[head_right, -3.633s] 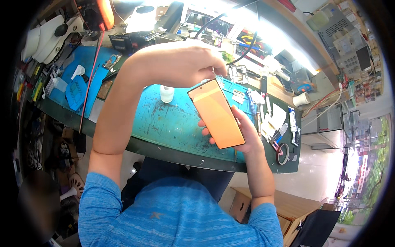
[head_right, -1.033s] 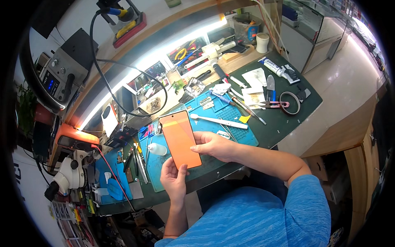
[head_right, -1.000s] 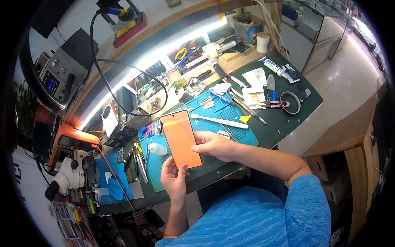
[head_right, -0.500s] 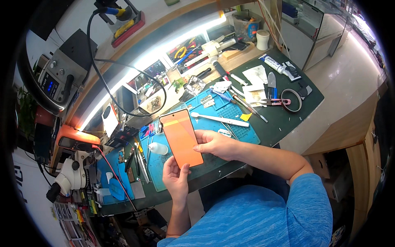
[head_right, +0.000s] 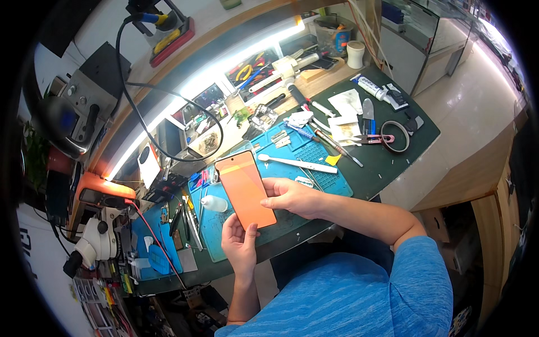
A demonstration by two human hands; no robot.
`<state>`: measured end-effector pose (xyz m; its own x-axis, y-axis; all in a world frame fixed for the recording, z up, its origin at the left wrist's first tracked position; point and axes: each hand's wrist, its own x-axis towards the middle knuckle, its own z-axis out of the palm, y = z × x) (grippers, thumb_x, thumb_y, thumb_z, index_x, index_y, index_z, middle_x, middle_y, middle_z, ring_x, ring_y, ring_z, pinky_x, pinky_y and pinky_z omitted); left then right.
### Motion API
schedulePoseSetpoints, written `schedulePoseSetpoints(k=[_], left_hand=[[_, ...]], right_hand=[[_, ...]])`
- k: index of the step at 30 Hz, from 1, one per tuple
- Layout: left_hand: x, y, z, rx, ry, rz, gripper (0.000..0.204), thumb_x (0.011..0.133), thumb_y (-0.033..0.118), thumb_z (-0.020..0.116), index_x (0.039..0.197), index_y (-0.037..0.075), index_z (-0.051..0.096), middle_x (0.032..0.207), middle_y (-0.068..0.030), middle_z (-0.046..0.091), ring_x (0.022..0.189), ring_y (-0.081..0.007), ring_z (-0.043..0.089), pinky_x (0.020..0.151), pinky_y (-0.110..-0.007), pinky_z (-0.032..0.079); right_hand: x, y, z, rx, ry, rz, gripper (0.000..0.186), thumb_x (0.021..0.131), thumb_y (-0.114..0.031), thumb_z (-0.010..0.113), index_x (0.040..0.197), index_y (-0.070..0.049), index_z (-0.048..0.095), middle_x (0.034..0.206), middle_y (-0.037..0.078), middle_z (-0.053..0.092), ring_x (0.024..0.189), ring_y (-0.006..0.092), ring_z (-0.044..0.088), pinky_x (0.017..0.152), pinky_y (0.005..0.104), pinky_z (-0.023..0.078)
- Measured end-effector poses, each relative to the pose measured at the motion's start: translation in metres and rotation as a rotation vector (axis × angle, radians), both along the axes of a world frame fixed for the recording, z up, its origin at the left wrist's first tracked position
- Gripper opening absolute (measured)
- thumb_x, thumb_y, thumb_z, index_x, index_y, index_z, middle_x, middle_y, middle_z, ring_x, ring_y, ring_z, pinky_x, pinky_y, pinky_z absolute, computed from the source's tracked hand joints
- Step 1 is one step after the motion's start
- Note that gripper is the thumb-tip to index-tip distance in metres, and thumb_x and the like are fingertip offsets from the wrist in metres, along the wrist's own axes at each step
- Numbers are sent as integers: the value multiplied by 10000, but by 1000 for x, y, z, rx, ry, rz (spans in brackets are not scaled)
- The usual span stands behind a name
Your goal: The person disassembles a smartphone, removes the battery, and cleans the internal components using a toothbrush and liquid. They then reassemble the phone and place the back cover on it.
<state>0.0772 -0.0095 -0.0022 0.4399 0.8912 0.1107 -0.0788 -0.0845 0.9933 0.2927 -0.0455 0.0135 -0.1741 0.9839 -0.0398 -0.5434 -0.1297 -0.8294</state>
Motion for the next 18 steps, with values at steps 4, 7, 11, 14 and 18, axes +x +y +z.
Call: schedulePoseSetpoints(k=[4, 7, 11, 14, 18], left_hand=[[-1, 1, 1, 0, 8, -5, 401, 989, 20, 713, 1346, -58, 548, 1169, -112, 714, 983, -113, 691, 778, -231, 558], [-2, -1, 2, -6, 30, -12, 406, 1007, 55, 702, 1363, -68, 550, 1184, -129, 723, 979, -120, 699, 768, -236, 570], [2, 1, 6, -17, -11, -8, 418, 1050, 128, 655, 1399, -71, 540, 1239, -164, 714, 984, -131, 703, 723, -241, 588], [-3, 3, 0, 40, -20, 27, 446, 1076, 150, 605, 1447, -69, 487, 1379, -218, 630, 993, -174, 723, 693, -245, 600], [-9, -1, -5, 92, -102, 137, 397, 1091, 121, 547, 1445, -44, 475, 1327, -191, 615, 925, -180, 717, 660, -251, 573]], right_hand=[[1, 1, 0, 7, -8, 11, 511, 1045, -64, 566, 1530, 22, 433, 1455, 146, 589, 1342, 201, 564, 1153, 377, 431], [0, 1, -1, 7, -22, -13, 473, 1057, -85, 568, 1503, 26, 459, 1434, 140, 607, 1327, 195, 575, 1146, 373, 436], [4, 3, -4, -3, 13, -88, 418, 1062, -109, 579, 1449, 28, 504, 1389, 131, 638, 1287, 185, 604, 1129, 362, 451], [12, -1, 3, -104, -75, -141, 411, 1048, -146, 617, 1413, 27, 539, 1309, 113, 677, 1165, 152, 661, 1014, 332, 522], [20, -16, 16, -132, -274, -73, 384, 1028, -195, 669, 1349, 9, 617, 1242, 78, 700, 1096, 134, 659, 931, 327, 548]])
